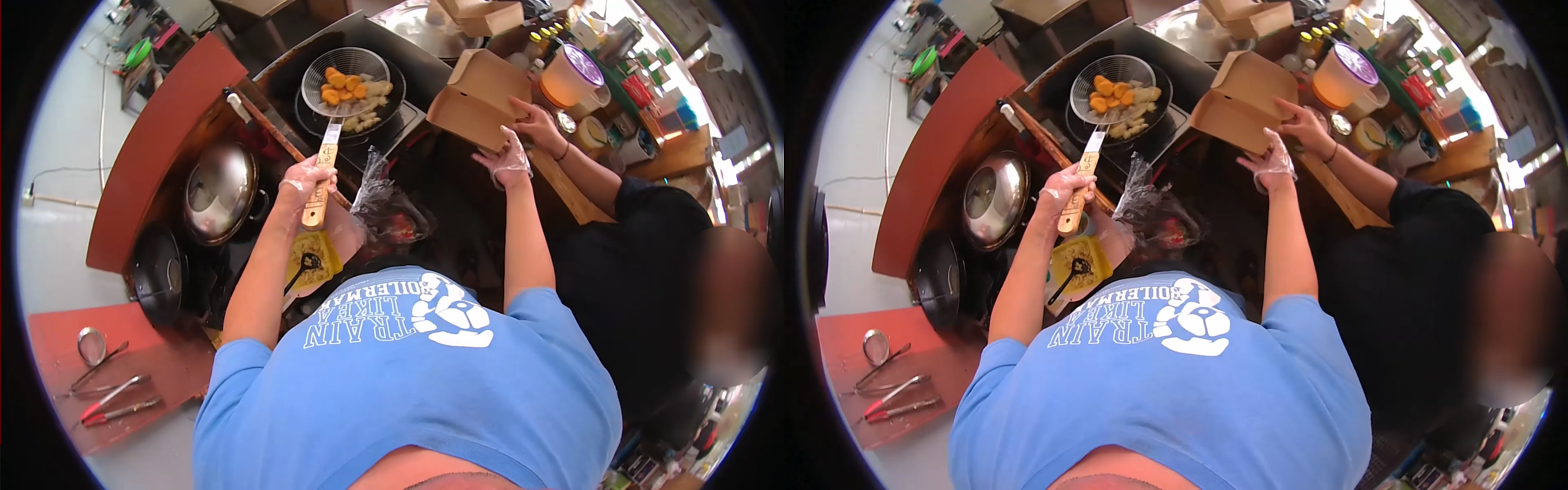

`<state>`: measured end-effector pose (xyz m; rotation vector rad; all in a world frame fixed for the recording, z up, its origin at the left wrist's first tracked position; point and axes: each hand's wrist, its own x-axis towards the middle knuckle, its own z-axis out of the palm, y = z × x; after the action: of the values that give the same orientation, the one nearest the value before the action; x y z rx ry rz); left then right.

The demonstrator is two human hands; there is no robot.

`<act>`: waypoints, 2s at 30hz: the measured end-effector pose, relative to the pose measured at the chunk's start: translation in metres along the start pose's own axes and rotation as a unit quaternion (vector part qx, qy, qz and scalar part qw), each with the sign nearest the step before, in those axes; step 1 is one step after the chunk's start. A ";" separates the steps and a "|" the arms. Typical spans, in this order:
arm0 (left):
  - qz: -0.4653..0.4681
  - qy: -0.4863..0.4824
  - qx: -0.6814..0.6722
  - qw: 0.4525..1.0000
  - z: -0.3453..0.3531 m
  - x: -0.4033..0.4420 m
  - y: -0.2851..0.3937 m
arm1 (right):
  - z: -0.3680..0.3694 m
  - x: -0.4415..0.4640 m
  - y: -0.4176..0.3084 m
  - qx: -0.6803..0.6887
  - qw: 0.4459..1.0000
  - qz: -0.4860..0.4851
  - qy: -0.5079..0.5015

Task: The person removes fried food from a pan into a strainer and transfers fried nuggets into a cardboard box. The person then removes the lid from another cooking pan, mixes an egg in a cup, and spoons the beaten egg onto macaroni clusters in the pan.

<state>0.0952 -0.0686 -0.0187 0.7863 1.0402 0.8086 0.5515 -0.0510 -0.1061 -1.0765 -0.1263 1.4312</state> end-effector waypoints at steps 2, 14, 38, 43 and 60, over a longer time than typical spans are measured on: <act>0.009 0.020 -0.019 1.000 0.000 -0.004 0.006 | 0.014 0.017 0.001 0.010 0.996 -0.009 -0.086; 0.083 0.073 0.021 0.994 0.004 -0.043 0.033 | 0.113 0.008 0.023 -0.079 0.990 -0.113 -0.024; 0.072 0.096 0.034 0.992 0.005 -0.044 0.038 | 0.155 0.083 0.077 -0.303 0.892 -0.297 0.154; 0.057 0.089 0.018 0.994 0.005 -0.043 0.035 | 0.161 0.082 0.078 -0.292 0.875 -0.346 0.173; 0.083 0.065 0.065 0.992 0.044 -0.061 0.055 | 0.214 0.074 0.077 -0.189 0.953 -0.180 0.152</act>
<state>0.1080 -0.1023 0.0674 0.9510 1.1625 0.9507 0.3725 0.1037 -0.0757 -1.4900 -0.3654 0.9184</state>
